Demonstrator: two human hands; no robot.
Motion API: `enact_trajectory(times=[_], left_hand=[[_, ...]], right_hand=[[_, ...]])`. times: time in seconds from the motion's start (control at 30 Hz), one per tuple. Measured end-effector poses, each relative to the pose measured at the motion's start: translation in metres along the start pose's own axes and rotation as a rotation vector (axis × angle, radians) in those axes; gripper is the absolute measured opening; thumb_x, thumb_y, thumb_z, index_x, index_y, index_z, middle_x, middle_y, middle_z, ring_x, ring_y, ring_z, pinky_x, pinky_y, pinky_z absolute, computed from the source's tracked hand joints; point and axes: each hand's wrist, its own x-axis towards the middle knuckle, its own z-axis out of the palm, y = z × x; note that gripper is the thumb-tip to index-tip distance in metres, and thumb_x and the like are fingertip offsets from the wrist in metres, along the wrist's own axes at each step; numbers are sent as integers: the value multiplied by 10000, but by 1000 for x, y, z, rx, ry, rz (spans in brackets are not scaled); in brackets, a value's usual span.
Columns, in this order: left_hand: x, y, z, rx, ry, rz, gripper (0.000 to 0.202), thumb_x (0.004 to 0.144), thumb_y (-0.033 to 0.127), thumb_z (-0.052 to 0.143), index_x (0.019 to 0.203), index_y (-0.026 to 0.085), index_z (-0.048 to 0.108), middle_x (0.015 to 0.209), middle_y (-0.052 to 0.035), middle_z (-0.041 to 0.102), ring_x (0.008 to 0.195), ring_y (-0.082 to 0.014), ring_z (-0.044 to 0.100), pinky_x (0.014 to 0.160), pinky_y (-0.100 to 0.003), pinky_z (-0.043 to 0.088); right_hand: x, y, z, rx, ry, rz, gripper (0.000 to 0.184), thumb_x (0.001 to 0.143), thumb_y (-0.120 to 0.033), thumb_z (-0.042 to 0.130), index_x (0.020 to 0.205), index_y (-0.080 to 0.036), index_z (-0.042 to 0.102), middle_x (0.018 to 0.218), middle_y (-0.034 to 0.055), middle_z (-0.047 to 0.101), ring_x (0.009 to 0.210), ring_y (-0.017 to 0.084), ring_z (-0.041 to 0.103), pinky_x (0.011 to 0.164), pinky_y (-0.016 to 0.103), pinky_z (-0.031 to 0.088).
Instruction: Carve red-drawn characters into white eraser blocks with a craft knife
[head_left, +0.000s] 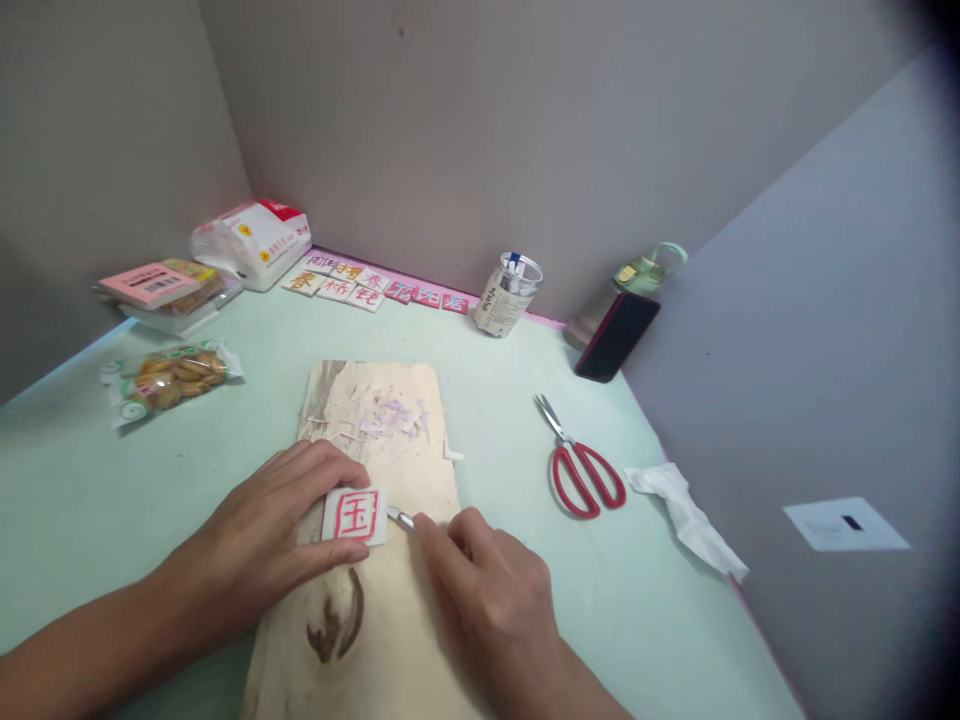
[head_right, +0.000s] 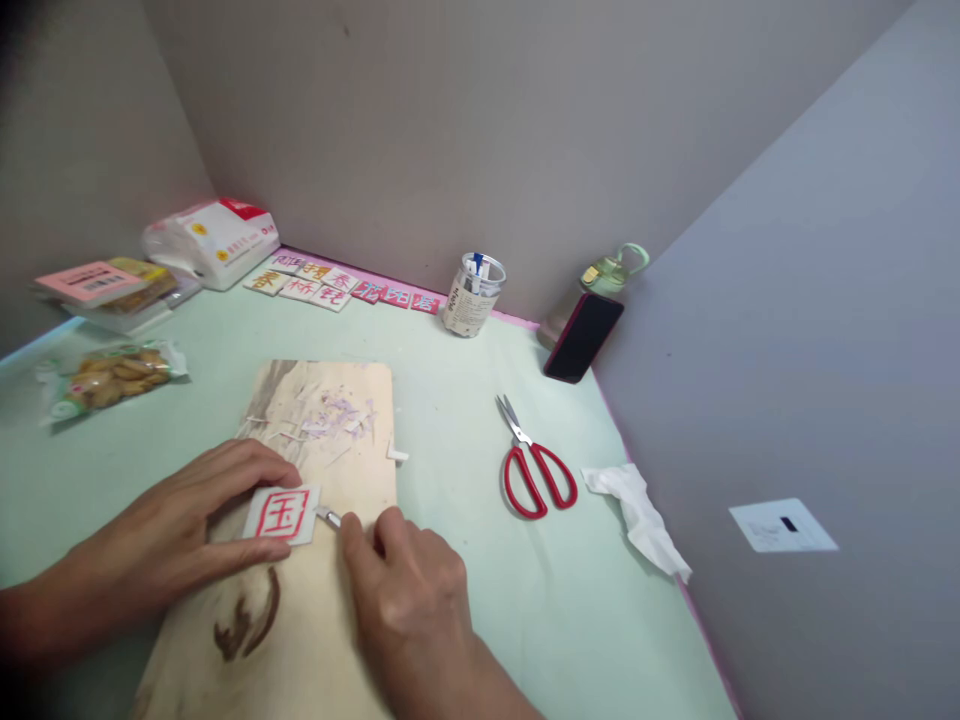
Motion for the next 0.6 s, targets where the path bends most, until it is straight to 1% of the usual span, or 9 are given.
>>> enact_trajectory(times=[0.1, 0.23, 0.37, 0.43, 0.53, 0.6], left_hand=[[0, -2, 0, 0, -15, -12, 357, 1003, 551, 826, 1284, 358, 716, 1249, 0, 769, 1186, -280, 734, 1007, -366, 597], [0, -3, 2, 4, -16, -2, 359, 1003, 546, 831, 1290, 366, 712, 1246, 13, 769, 1179, -266, 736, 996, -350, 596], [1, -2, 4, 11, 23, 7, 359, 1001, 561, 831, 1267, 356, 705, 1228, 16, 765, 1159, -262, 738, 972, -345, 587], [0, -3, 4, 16, 16, 8, 358, 1011, 565, 818, 1277, 356, 698, 1235, 15, 761, 1165, -261, 733, 978, -347, 579], [0, -3, 4, 24, -10, 7, 347, 1018, 534, 817, 1291, 360, 692, 1247, 23, 758, 1176, -250, 729, 990, -339, 570], [0, -1, 5, 23, 23, 11, 339, 999, 499, 838, 1271, 358, 694, 1226, 35, 758, 1157, -239, 731, 975, -326, 563]], right_hand=[[-4, -1, 2, 33, -26, 29, 370, 1124, -79, 459, 1283, -197, 772, 803, 19, 699, 557, 163, 508, 545, 330, 331], [-1, -3, 0, 27, -41, 59, 376, 1126, -94, 448, 1249, -203, 786, 801, 20, 693, 538, 160, 493, 546, 323, 334], [7, -4, -6, -2, -61, 38, 374, 1132, -89, 455, 1209, -186, 808, 779, 16, 692, 530, 154, 505, 536, 304, 351], [10, -4, -8, -10, -71, 34, 373, 1129, -82, 462, 1187, -181, 817, 771, 13, 691, 522, 152, 500, 526, 297, 357], [12, -4, -8, -18, -65, 33, 373, 1134, -85, 467, 1159, -186, 826, 765, 8, 685, 511, 151, 493, 516, 294, 356], [11, -4, -8, -23, -64, 33, 372, 1136, -91, 470, 1153, -189, 828, 766, 8, 682, 514, 153, 496, 517, 296, 354]])
